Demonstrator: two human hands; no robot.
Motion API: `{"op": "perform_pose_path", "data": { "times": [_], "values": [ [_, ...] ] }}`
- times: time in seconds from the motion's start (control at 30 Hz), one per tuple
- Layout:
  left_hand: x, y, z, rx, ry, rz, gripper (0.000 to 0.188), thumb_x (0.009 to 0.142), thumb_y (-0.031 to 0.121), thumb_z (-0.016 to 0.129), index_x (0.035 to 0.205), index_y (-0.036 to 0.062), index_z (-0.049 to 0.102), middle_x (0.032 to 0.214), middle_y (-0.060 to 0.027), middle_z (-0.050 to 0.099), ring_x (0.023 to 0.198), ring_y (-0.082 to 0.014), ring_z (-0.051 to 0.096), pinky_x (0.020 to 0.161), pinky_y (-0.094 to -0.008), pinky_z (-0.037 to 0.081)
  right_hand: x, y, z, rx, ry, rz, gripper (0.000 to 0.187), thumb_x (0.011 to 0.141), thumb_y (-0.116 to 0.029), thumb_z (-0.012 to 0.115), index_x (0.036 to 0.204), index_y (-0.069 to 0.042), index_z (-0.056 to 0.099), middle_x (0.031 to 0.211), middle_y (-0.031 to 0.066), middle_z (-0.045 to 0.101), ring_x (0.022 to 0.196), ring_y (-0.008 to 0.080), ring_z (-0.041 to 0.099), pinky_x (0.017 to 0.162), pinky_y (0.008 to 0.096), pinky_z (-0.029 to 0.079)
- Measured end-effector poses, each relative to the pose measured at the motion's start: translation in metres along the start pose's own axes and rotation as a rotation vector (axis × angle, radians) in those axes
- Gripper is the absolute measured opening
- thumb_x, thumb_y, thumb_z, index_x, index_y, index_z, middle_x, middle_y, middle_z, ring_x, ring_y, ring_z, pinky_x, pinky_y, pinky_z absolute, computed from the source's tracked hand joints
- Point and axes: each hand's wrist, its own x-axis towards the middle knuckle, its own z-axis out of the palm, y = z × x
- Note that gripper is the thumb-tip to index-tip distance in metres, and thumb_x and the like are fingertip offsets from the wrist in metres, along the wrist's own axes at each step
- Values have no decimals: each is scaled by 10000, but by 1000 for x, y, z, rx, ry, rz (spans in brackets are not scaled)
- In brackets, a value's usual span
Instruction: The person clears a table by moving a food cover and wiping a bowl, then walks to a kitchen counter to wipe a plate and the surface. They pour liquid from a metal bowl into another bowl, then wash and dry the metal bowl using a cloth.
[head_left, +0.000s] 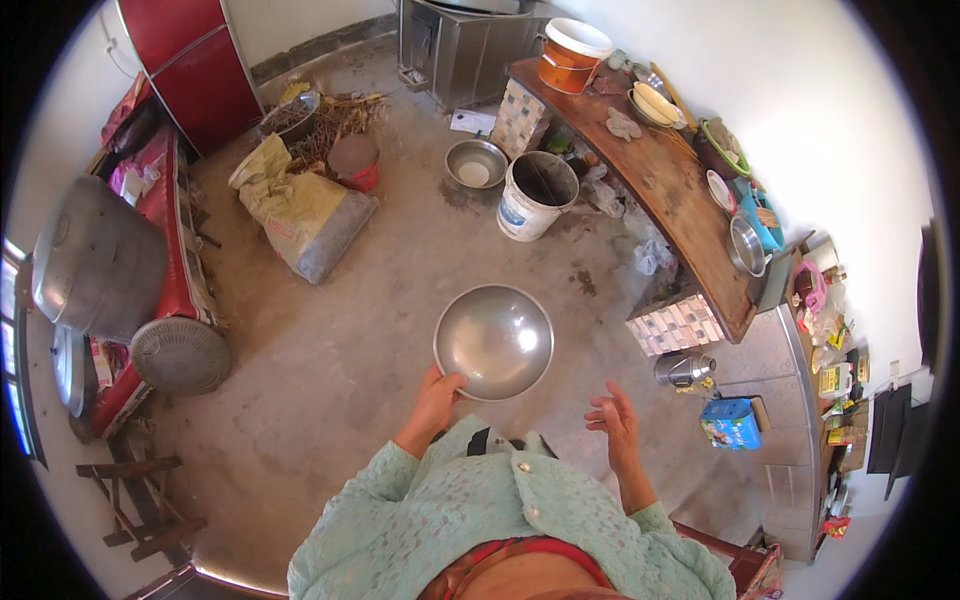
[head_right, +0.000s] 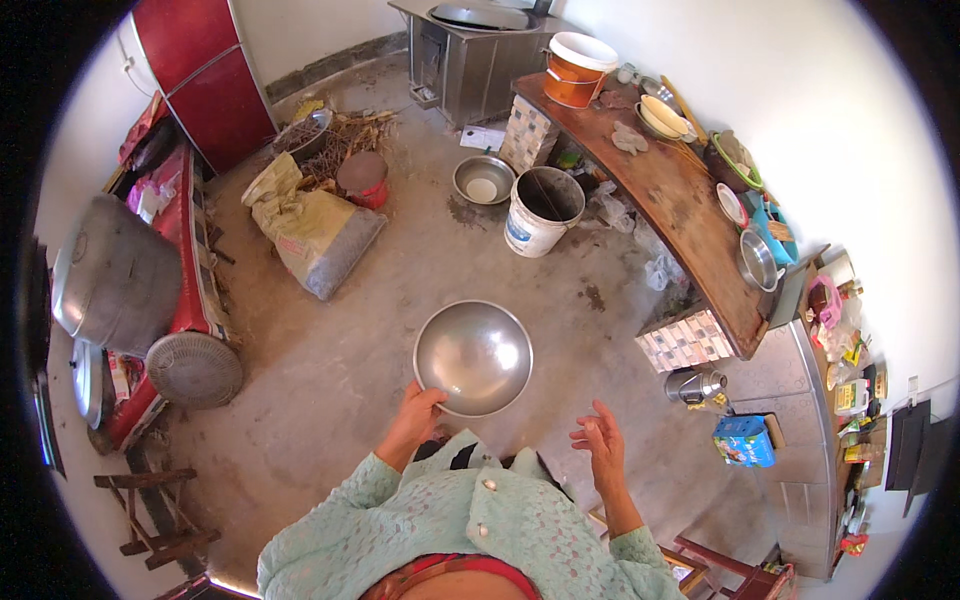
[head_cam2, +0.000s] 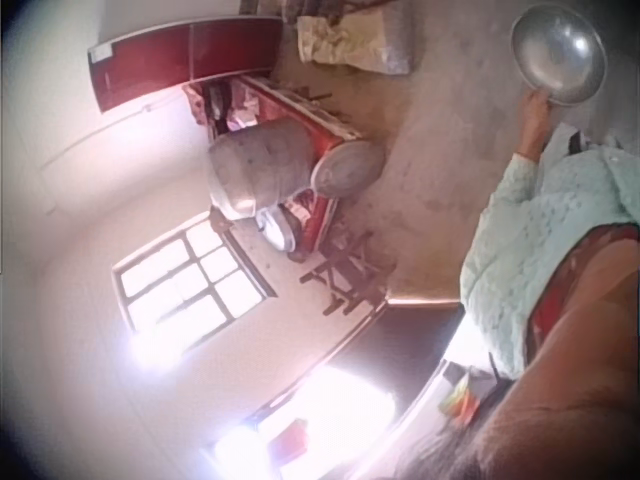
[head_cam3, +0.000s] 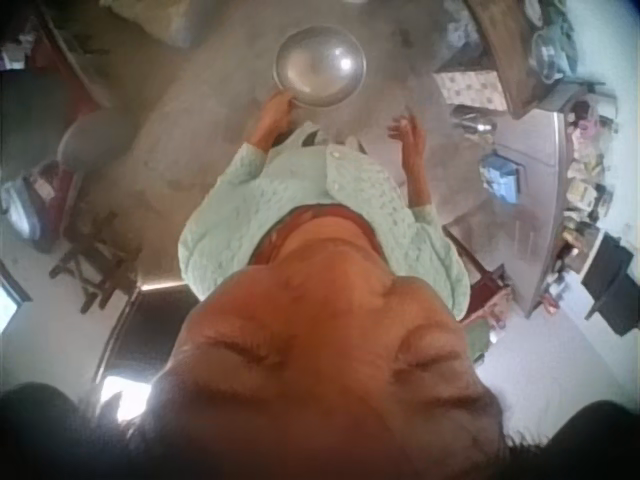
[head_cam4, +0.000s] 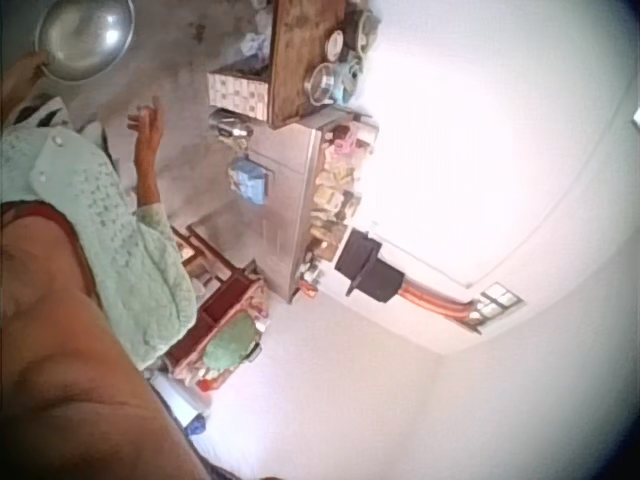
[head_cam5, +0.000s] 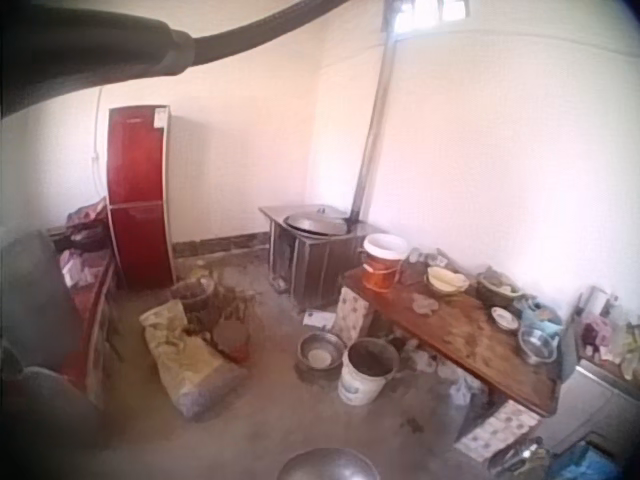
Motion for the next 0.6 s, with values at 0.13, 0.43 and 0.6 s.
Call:
{"op": "perform_pose_path", "data": {
  "times": [0.13,0.43,0.6],
  "values": [
    [48,28,1,17,-21,-72,396,756,-3,485,1151,8,481,1017,-85,591,891,-195,594,722,-354,524,34,-13,33,49,29,86,527,885,-292,532,1309,-19,377,1004,115,544,780,183,595,668,295,509],
    [148,86,-1,210,-11,-105,448,742,6,487,1188,21,456,1029,-89,587,905,-206,594,709,-371,541,186,-12,96,304,-380,146,633,902,-349,495,1375,-14,240,1094,130,501,910,212,578,742,318,503],
    [196,136,10,212,22,-79,463,744,12,476,1205,1,435,1098,-116,554,941,-224,584,761,-384,523,281,-42,134,352,-591,173,686,890,-386,501,1386,-17,205,1134,123,483,940,203,565,783,331,503]
  ]
}}
